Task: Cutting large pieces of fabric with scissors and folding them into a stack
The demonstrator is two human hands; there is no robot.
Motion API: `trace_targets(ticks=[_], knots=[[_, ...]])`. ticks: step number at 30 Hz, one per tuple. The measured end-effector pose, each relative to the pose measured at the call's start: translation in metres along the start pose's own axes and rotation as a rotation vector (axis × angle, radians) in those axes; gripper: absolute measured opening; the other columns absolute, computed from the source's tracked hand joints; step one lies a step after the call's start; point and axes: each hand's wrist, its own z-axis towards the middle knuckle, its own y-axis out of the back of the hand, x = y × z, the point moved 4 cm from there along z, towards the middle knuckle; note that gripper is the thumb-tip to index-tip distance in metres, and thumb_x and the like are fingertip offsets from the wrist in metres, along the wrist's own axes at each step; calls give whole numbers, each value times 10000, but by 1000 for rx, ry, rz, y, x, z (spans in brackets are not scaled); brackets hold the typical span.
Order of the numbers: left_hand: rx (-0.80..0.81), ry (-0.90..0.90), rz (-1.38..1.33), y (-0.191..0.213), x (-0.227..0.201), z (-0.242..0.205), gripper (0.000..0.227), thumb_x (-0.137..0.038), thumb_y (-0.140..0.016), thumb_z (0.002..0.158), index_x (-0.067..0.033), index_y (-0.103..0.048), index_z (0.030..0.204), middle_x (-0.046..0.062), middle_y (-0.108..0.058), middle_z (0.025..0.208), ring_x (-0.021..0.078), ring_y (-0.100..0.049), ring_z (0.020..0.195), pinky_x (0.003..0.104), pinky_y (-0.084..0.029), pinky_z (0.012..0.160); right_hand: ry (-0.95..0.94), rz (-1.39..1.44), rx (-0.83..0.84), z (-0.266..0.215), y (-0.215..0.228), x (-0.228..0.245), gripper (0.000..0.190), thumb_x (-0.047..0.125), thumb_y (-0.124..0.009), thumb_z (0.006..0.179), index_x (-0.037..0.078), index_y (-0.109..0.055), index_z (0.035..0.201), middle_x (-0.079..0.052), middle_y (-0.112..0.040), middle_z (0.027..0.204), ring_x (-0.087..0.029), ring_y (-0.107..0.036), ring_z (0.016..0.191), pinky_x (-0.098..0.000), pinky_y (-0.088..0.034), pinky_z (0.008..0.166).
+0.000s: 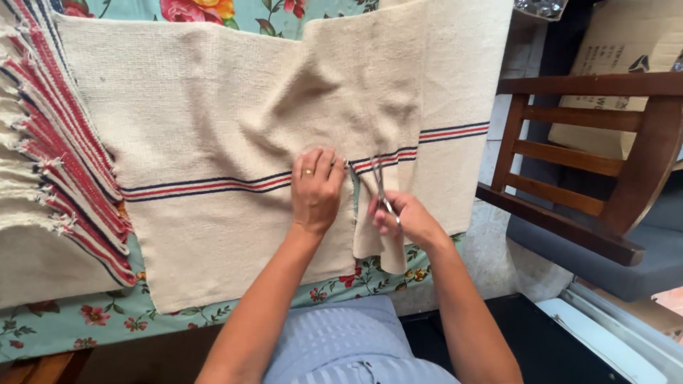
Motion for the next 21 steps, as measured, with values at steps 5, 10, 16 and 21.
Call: trace_targets(ticks=[5,10,16,21], knots=[[-69,-16,25,15,-2,5,39,-160,-669,972,-147,-691,941,21,-634,933,227,-654,955,379,-506,878,-144,-157,143,-5,3,-36,412,475,-762,857,76,-657,871,-72,-705,668,-105,-655,542,-151,-405,338],[-69,-14,13,36,-11,11,25,-165,-691,956,-169,-706,975,5,-636,933,205,-649,949,371,-499,878,-151,-199,174,2,-20,-2,400,469,-776,854,84,-675,829,-85,-712,658,-107,-621,527,-188,-432,385],[-104,-27,35,45,-14,16,24,-166,-691,960,-167,-714,964,11,-636,917,206,-653,925,368,-505,878,-94,-148,133,25,-27,-2,408,494,-777,858,103,-671,808,-72,-685,620,-89,-573,516,-197,-447,452],[-102,-26,33,49,-17,18,30,-178,-684,967,-173,-714,973,7,-640,920,202,-658,924,368,-506,883,-75,-155,105,35,-32,4,418,517,-772,862,116,-673,799,-56,-663,600,-86,-555,520,-204,-457,470]])
